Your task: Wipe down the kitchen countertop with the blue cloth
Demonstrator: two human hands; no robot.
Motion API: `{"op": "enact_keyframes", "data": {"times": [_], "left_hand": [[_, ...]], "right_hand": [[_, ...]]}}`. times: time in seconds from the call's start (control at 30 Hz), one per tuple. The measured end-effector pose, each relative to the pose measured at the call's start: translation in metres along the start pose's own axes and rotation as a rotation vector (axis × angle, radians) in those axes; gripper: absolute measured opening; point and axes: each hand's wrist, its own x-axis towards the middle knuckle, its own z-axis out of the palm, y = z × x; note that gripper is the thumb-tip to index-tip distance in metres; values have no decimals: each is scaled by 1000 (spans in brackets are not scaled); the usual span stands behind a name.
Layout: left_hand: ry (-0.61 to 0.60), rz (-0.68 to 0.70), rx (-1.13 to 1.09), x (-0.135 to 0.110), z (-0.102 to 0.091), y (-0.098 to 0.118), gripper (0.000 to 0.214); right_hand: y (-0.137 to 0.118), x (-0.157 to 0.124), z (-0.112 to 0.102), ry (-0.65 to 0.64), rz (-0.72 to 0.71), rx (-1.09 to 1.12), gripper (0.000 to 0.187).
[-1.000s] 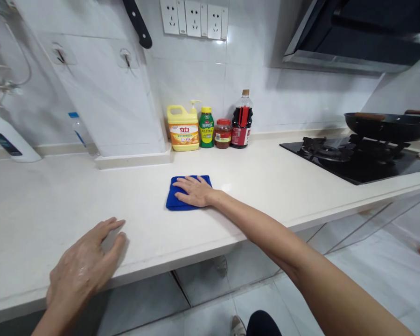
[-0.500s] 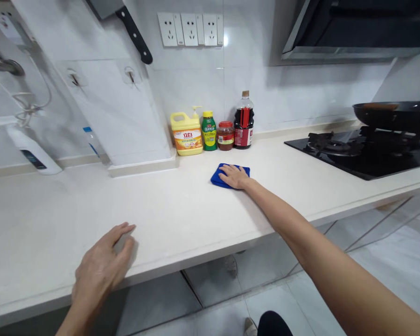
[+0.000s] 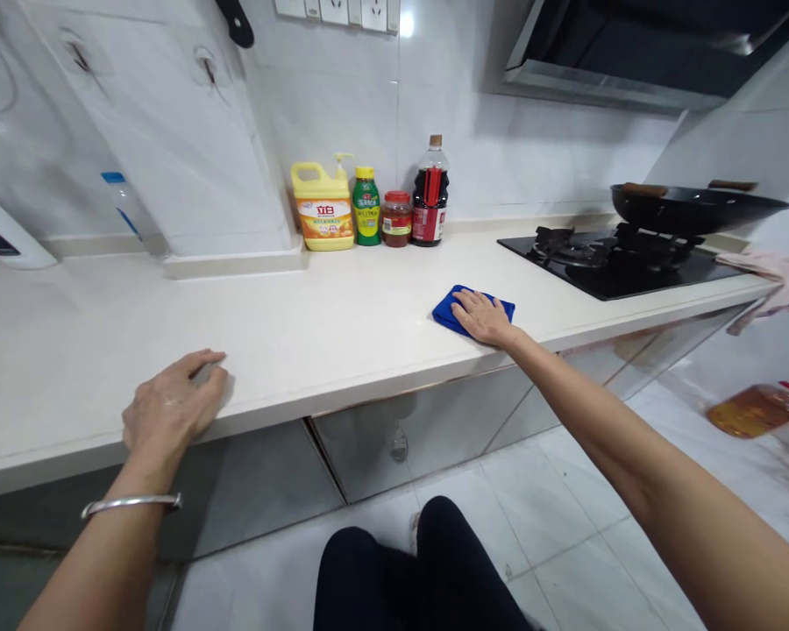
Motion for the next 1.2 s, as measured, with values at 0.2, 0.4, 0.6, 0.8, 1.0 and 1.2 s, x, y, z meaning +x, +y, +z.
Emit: {"op": "enact_keyframes", "data": {"times": [0.2, 0.4, 0.6, 0.8, 1.0, 1.2], "left_hand": [[19, 51, 8, -5, -1, 1, 54], [31, -4, -3, -2, 0, 1, 54], [75, -12, 14, 2, 6, -1, 52], [57, -39, 29, 2, 4, 1, 55], [71, -36, 31, 6, 4, 0, 59], [38, -28, 15, 8, 2, -2, 63]], "right_hand": [[-8, -27, -2, 12, 25, 2, 65], [-6, -24, -3, 13, 18, 32, 67], [-4, -6, -1, 36, -22, 30, 68], [-13, 31, 0, 31, 37, 11, 67], [-19, 39, 0, 42, 61, 47, 67], [-36, 20, -1, 62, 80, 37, 65]]}}
